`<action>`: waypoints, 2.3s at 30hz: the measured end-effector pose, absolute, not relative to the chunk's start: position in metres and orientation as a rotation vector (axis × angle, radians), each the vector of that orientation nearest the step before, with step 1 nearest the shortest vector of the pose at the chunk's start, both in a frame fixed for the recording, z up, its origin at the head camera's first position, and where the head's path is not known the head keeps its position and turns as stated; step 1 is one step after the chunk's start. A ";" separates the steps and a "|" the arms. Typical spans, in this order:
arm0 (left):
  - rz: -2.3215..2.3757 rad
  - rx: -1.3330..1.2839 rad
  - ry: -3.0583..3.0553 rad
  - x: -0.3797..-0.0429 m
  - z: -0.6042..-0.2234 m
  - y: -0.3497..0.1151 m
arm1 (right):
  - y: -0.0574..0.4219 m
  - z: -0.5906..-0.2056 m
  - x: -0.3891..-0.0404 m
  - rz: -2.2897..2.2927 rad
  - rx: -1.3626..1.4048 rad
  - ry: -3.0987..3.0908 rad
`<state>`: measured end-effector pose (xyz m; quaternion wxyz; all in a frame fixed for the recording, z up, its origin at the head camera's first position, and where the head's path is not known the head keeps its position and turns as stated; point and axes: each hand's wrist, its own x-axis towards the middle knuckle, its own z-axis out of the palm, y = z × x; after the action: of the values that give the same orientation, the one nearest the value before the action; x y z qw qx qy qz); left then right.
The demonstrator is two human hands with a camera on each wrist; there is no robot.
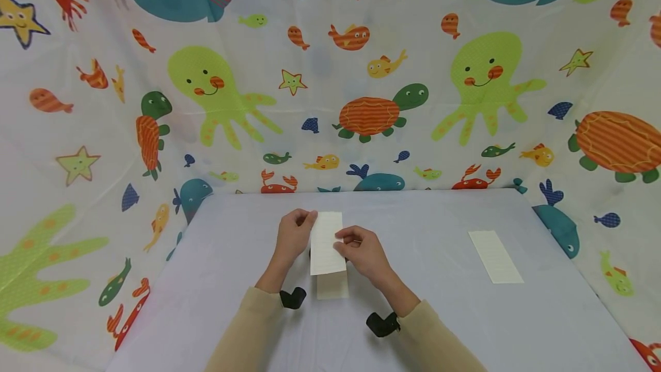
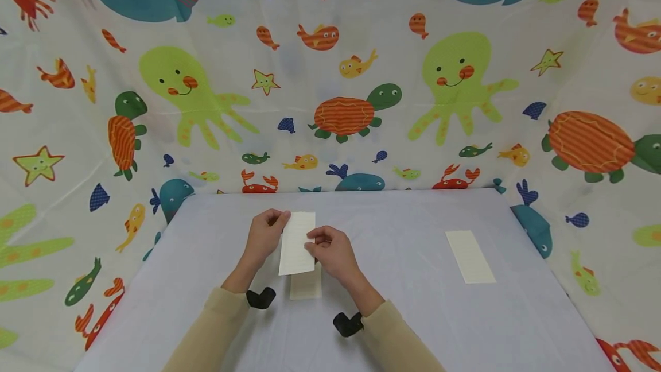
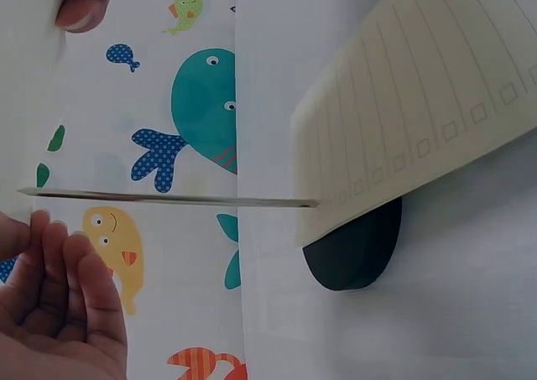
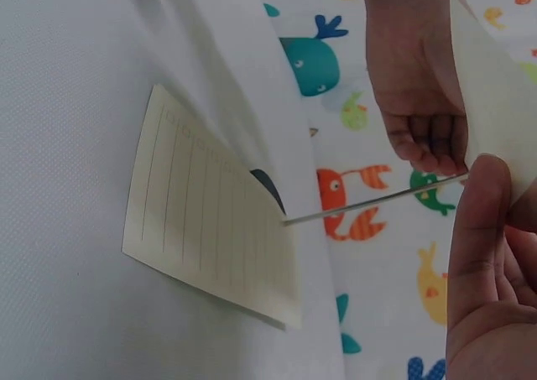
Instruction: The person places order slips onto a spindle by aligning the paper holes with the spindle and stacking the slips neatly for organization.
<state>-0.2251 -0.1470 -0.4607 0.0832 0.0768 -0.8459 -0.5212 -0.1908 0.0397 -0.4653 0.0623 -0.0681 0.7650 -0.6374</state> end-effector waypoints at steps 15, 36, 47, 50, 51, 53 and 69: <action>-1.531 0.193 -2.505 -0.225 -0.467 -0.146 | 0.038 -0.472 -0.190 -1.910 -0.209 2.334; -1.514 0.233 -2.619 -0.227 -0.498 -0.150 | 0.039 -0.491 -0.189 -1.757 -0.214 2.401; -1.504 0.205 -2.619 -0.228 -0.509 -0.148 | 0.040 -0.501 -0.190 -1.632 -0.228 2.445; -1.501 0.201 -2.631 -0.230 -0.514 -0.149 | 0.041 -0.503 -0.189 -1.601 -0.257 2.459; -1.500 0.200 -2.635 -0.231 -0.515 -0.149 | 0.042 -0.504 -0.189 -1.594 -0.266 2.461; -1.497 0.199 -2.643 -0.232 -0.518 -0.150 | 0.043 -0.505 -0.188 -1.580 -0.280 2.466; -1.306 0.129 -2.738 -0.232 -0.535 -0.153 | 0.045 -0.518 -0.183 -1.497 -0.424 2.520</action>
<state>-0.2321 -0.1528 -0.5352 0.0527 0.0424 -0.9005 -0.4297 -0.1827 0.0450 -0.5178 0.0901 -0.1425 0.8474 -0.5035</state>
